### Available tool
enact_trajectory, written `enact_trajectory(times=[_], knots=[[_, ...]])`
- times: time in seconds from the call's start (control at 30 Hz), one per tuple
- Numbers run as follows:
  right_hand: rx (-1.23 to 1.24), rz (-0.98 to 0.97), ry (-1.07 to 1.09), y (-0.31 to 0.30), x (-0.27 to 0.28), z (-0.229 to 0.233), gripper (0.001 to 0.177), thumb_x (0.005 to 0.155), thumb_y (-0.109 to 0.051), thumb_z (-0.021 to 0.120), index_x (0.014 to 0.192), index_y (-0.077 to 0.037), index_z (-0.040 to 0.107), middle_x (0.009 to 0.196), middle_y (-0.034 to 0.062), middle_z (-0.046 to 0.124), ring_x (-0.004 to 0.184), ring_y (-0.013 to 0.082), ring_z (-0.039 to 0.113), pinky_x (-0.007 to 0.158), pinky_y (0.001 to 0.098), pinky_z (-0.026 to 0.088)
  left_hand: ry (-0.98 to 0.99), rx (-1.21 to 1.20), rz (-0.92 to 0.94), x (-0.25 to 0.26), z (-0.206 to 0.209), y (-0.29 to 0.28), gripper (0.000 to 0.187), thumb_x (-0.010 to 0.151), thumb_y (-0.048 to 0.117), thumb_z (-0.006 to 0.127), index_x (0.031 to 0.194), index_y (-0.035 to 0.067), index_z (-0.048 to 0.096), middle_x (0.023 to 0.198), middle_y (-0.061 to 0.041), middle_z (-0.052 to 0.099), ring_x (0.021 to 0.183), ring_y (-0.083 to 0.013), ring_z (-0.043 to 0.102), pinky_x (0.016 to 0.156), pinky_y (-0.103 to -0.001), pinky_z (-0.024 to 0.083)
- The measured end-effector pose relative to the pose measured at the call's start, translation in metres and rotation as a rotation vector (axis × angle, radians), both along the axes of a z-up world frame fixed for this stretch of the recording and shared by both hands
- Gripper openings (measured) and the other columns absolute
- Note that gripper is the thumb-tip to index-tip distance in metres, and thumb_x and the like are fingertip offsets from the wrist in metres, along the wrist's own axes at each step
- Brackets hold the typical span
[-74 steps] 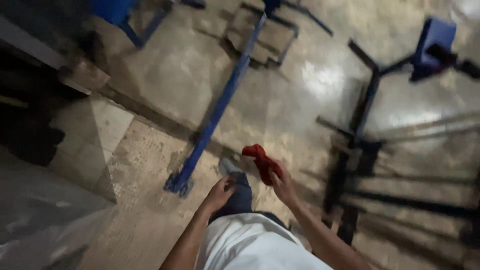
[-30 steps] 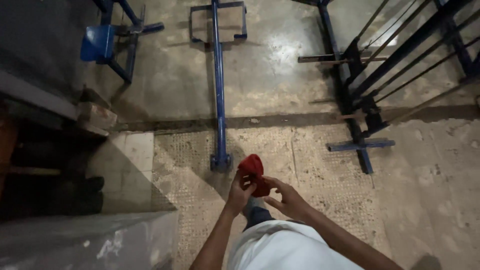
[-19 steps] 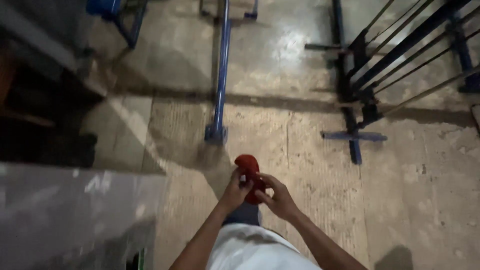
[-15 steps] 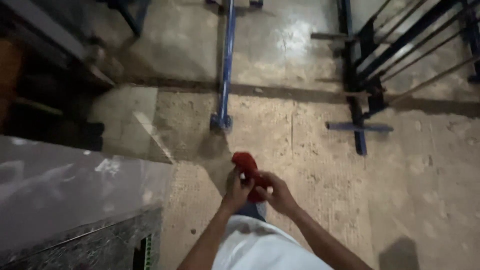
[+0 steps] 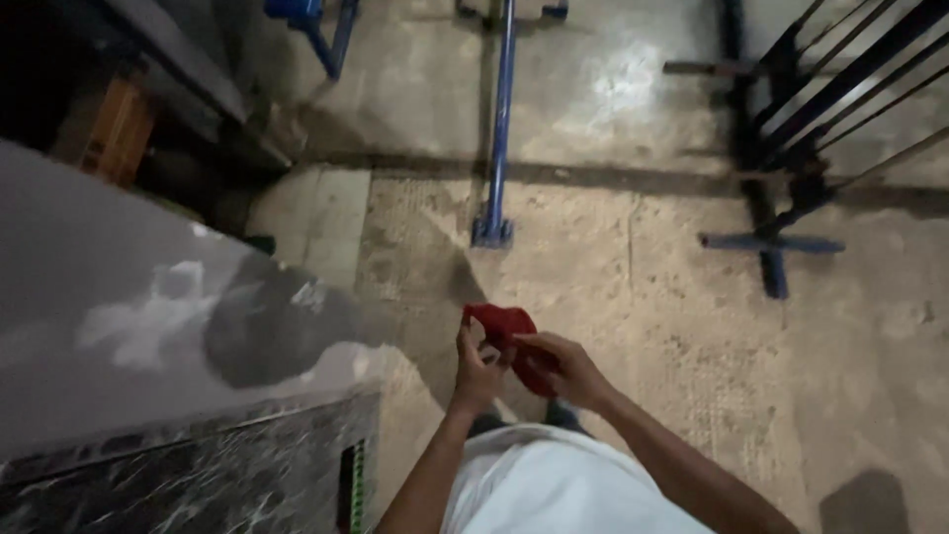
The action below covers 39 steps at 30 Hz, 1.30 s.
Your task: Cleaning and wiping down various gym machines and metal bars with a red cloth.
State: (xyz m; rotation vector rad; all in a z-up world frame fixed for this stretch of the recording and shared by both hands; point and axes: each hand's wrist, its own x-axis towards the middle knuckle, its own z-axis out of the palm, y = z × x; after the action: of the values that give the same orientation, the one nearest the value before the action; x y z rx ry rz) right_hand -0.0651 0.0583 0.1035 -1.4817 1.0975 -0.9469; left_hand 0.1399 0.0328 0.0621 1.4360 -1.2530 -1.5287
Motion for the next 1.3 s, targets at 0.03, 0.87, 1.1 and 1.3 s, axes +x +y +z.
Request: enact_trajectory(times=[0.03, 0.87, 1.1, 1.3], knots=[[-0.018, 0.034, 0.017, -0.001, 0.014, 0.007, 0.052, 0.088, 0.011, 0.059, 0.136, -0.008, 0.065, 0.114, 0.0089, 0.073, 0.100, 0.0169, 0.069, 0.086, 0.0289, 0.056, -0.021, 0.067, 0.021, 0.013, 0.006, 0.004, 0.105, 0.091, 0.016, 0.079, 0.161, 0.014, 0.001, 0.164, -0.013, 0.021, 0.137, -0.0301, 0.050, 0.100, -0.041, 0.057], [-0.114, -0.134, 0.350, -0.069, -0.019, 0.054, 0.058, 0.073, 0.010, 0.073, 0.127, -0.011, 0.070, 0.103, 0.0132, 0.070, 0.093, 0.0282, 0.072, 0.079, 0.0358, 0.058, 0.075, -0.415, -0.036, -0.010, 0.027, -0.068, 0.054, 0.088, 0.007, 0.080, 0.136, 0.000, 0.057, 0.135, -0.014, 0.067, 0.120, -0.0258, 0.067, 0.097, -0.040, 0.056], [-0.181, -0.179, 0.331, -0.112, -0.079, 0.037, 0.045, 0.079, 0.006, 0.077, 0.121, -0.009, 0.072, 0.099, 0.0114, 0.070, 0.086, 0.0256, 0.073, 0.073, 0.0352, 0.059, -0.168, -0.197, -0.039, -0.048, 0.023, -0.113, 0.040, 0.072, 0.018, 0.092, 0.103, 0.008, 0.069, 0.098, -0.012, 0.078, 0.090, -0.0199, 0.075, 0.080, -0.035, 0.061], [0.071, -0.124, 0.428, -0.147, -0.100, 0.026, 0.033, 0.086, -0.001, 0.075, 0.118, -0.009, 0.072, 0.104, 0.0108, 0.069, 0.088, 0.0252, 0.075, 0.074, 0.0341, 0.060, -0.152, -0.105, -0.156, -0.049, 0.009, -0.147, 0.048, 0.073, 0.018, 0.093, 0.109, 0.007, 0.063, 0.099, -0.010, 0.076, 0.091, -0.0217, 0.074, 0.081, -0.036, 0.060]])
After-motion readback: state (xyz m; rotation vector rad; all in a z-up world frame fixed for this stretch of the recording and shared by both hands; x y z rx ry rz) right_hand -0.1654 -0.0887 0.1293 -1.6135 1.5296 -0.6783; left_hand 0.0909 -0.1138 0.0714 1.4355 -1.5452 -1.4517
